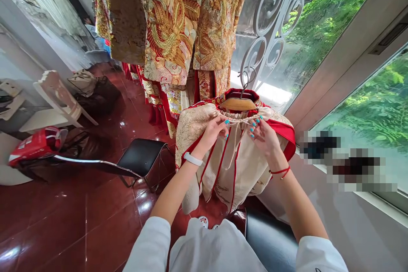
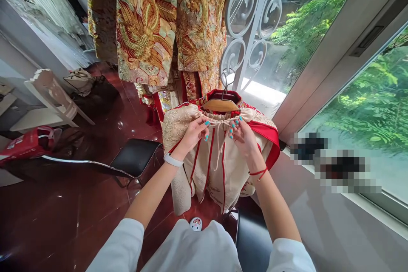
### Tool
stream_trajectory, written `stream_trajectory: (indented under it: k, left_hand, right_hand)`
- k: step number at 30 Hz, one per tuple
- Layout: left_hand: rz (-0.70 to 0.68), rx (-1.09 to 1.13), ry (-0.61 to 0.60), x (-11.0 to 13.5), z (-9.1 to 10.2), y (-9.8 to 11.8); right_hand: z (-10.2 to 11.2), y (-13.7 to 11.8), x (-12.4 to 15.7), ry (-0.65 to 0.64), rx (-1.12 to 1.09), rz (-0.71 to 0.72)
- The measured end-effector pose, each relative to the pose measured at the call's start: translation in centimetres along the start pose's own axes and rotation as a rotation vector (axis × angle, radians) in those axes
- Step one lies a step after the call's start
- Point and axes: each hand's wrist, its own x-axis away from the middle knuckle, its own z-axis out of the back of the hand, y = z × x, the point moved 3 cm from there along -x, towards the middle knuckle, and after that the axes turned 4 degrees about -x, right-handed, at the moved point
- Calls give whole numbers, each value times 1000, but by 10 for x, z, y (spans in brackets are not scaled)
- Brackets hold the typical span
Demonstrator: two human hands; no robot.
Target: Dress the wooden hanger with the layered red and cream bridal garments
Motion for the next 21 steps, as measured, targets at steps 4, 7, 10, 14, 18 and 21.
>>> stream_trajectory:
  k: [4,7,10,14,18,21]
  left_hand:
    - [-63,-227,-26,5,8,12]
    - [-80,-333,-2,8,8,19]
    - [-18,-212,-135,7,3,16]
    - [11,-241,-159,4,6,13]
    - [-145,-618,21,12,9,26]
    - [-138,-642,70,18,10,27]
  right_hand:
    - [29,-18,-4,43,441,143]
    - [36,-24,1,17,476,182]
    - [33,-15,8,-130,119,13]
    - [40,-14,10,-80,305,-13]
    - [43,-28,14,298,786,230]
    - [38,-18,14,208,538,150]
